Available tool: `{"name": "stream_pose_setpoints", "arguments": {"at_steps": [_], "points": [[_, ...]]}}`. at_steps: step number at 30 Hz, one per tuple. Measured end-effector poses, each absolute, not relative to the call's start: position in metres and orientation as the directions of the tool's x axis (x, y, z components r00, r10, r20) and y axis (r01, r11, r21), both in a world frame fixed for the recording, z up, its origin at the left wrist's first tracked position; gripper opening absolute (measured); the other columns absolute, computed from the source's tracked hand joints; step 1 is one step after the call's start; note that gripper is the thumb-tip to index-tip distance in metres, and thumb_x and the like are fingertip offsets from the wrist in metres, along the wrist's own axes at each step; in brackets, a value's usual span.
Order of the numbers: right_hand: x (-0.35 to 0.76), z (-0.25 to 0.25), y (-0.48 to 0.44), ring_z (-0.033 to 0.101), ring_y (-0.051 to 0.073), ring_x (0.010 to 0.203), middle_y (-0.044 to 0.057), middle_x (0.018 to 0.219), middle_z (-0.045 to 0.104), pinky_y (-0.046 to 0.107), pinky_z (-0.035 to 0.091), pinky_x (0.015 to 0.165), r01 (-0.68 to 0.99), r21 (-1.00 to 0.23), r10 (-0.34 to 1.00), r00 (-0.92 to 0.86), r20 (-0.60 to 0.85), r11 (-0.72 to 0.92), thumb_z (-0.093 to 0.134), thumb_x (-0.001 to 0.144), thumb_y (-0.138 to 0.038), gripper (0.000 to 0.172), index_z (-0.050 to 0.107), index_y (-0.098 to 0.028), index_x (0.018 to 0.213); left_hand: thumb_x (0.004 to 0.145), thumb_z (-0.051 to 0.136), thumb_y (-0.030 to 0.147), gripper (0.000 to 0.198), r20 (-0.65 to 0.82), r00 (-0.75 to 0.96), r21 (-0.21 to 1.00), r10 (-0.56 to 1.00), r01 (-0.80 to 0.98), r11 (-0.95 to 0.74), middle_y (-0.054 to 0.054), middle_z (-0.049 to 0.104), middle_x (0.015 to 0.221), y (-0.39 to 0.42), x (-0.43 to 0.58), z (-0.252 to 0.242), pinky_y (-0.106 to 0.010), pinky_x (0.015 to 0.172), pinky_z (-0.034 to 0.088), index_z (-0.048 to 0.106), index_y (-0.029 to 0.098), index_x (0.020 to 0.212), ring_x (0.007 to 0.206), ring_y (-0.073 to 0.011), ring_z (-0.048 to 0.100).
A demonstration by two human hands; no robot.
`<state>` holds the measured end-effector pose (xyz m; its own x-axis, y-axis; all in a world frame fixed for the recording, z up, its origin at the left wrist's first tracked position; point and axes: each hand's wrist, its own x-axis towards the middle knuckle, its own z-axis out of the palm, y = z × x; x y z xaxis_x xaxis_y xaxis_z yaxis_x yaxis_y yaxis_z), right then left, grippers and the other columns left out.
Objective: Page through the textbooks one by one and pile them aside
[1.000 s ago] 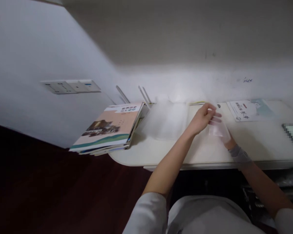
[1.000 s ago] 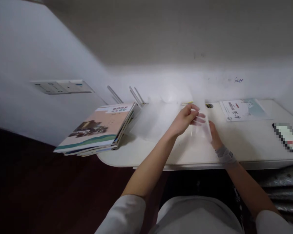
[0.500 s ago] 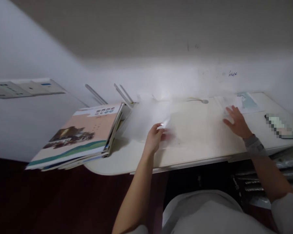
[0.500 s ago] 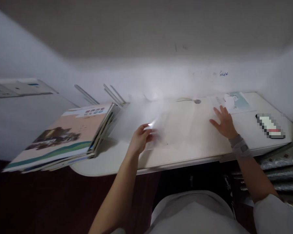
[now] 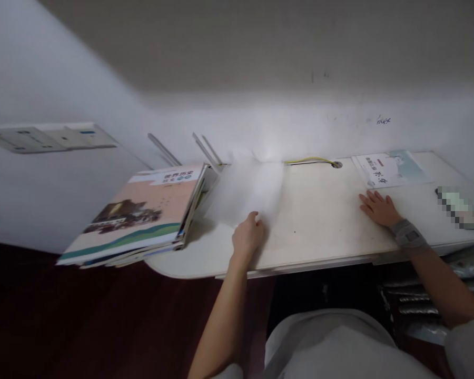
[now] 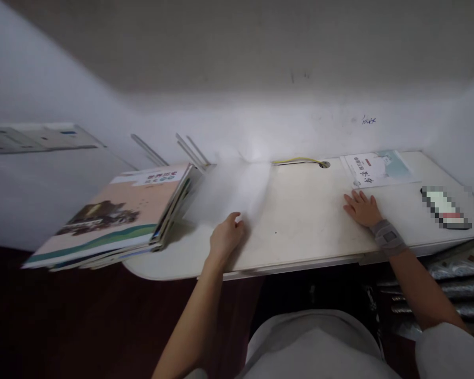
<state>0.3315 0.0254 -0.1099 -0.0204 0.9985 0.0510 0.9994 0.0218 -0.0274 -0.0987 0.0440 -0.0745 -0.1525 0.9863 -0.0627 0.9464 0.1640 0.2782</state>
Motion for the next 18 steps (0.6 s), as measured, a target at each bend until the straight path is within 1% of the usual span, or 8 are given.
{"name": "stream_pose_setpoints", "arguments": {"at_steps": [4, 6, 8, 10, 13, 14, 16, 18], "points": [[0.331, -0.109, 0.025, 0.032, 0.035, 0.137, 0.011, 0.151, 0.035, 0.064, 0.028, 0.102, 0.999, -0.043, 0.998, -0.028, 0.062, 0.031, 0.026, 0.094, -0.051, 0.055, 0.041, -0.027, 0.141, 0.091, 0.036, 0.030, 0.044, -0.090, -0.121, 0.188, 0.989, 0.973, 0.136, -0.018, 0.067, 0.105, 0.039, -0.095, -0.066, -0.040, 0.076, 0.047, 0.046, 0.018, 0.132, 0.097, -0.0321, 0.064], [0.331, -0.107, 0.025, 0.031, 0.034, 0.137, 0.013, 0.151, 0.034, 0.062, 0.030, 0.103, 0.998, -0.046, 0.993, -0.025, 0.118, 0.031, 0.026, 0.094, -0.051, 0.056, 0.041, -0.024, 0.141, 0.092, 0.037, 0.033, 0.043, -0.072, -0.106, 0.140, 0.992, 0.984, 0.115, -0.018, 0.066, 0.108, 0.037, -0.095, -0.052, -0.039, 0.077, 0.047, 0.045, 0.017, 0.132, 0.098, -0.0311, 0.063], [0.332, -0.103, 0.026, 0.029, 0.034, 0.138, 0.016, 0.150, 0.034, 0.060, 0.031, 0.103, 0.999, -0.031, 0.978, -0.031, 0.206, 0.038, 0.024, 0.095, -0.051, 0.058, 0.040, -0.021, 0.142, 0.092, 0.039, 0.035, 0.042, 0.023, -0.084, 0.096, 0.996, 0.992, 0.082, -0.017, 0.062, 0.113, 0.038, -0.100, -0.032, -0.038, 0.080, 0.047, 0.045, 0.017, 0.130, 0.103, -0.0302, 0.061], [0.330, -0.101, 0.027, 0.029, 0.034, 0.138, 0.018, 0.148, 0.036, 0.059, 0.031, 0.102, 0.997, -0.002, 0.956, -0.074, 0.282, 0.078, 0.022, 0.095, -0.052, 0.059, 0.041, -0.019, 0.141, 0.092, 0.041, 0.034, 0.041, 0.157, -0.077, 0.048, 0.985, 0.996, 0.070, -0.018, 0.058, 0.120, 0.044, -0.112, -0.009, -0.039, 0.087, 0.045, 0.047, 0.017, 0.128, 0.111, -0.0308, 0.055], [0.323, -0.103, 0.024, 0.033, 0.034, 0.136, 0.017, 0.146, 0.040, 0.058, 0.032, 0.103, 0.981, 0.040, 0.940, -0.191, 0.283, 0.187, 0.024, 0.094, -0.052, 0.059, 0.043, -0.021, 0.140, 0.090, 0.045, 0.032, 0.045, 0.304, -0.174, -0.001, 0.937, 0.983, 0.182, -0.022, 0.048, 0.134, 0.059, -0.146, 0.017, -0.047, 0.100, 0.036, 0.048, 0.012, 0.129, 0.127, -0.0366, 0.041], [0.320, -0.105, 0.022, 0.034, 0.034, 0.135, 0.016, 0.146, 0.040, 0.058, 0.032, 0.103, 0.975, 0.048, 0.940, -0.224, 0.258, 0.219, 0.024, 0.093, -0.052, 0.058, 0.043, -0.022, 0.140, 0.089, 0.045, 0.032, 0.048, 0.320, -0.242, 0.009, 0.916, 0.968, 0.252, -0.025, 0.043, 0.139, 0.064, -0.159, 0.022, -0.050, 0.102, 0.033, 0.046, 0.008, 0.131, 0.130, -0.0393, 0.036], [0.314, -0.110, 0.015, 0.035, 0.032, 0.136, 0.014, 0.147, 0.040, 0.055, 0.032, 0.104, 0.962, 0.053, 0.942, -0.271, 0.195, 0.266, 0.026, 0.093, -0.051, 0.057, 0.043, -0.024, 0.140, 0.088, 0.047, 0.033, 0.055, 0.271, -0.377, 0.095, 0.885, 0.926, 0.366, -0.031, 0.037, 0.142, 0.072, -0.184, 0.025, -0.057, 0.101, 0.030, 0.043, 0.003, 0.133, 0.133, -0.0438, 0.031], [0.310, -0.116, 0.010, 0.034, 0.031, 0.137, 0.013, 0.148, 0.038, 0.055, 0.033, 0.104, 0.958, 0.038, 0.946, -0.286, 0.155, 0.283, 0.027, 0.092, -0.053, 0.058, 0.042, -0.025, 0.140, 0.085, 0.051, 0.035, 0.058, 0.167, -0.441, 0.203, 0.882, 0.891, 0.406, -0.034, 0.041, 0.136, 0.074, -0.200, 0.023, -0.059, 0.097, 0.033, 0.044, 0.000, 0.131, 0.128, -0.0454, 0.037]]}}
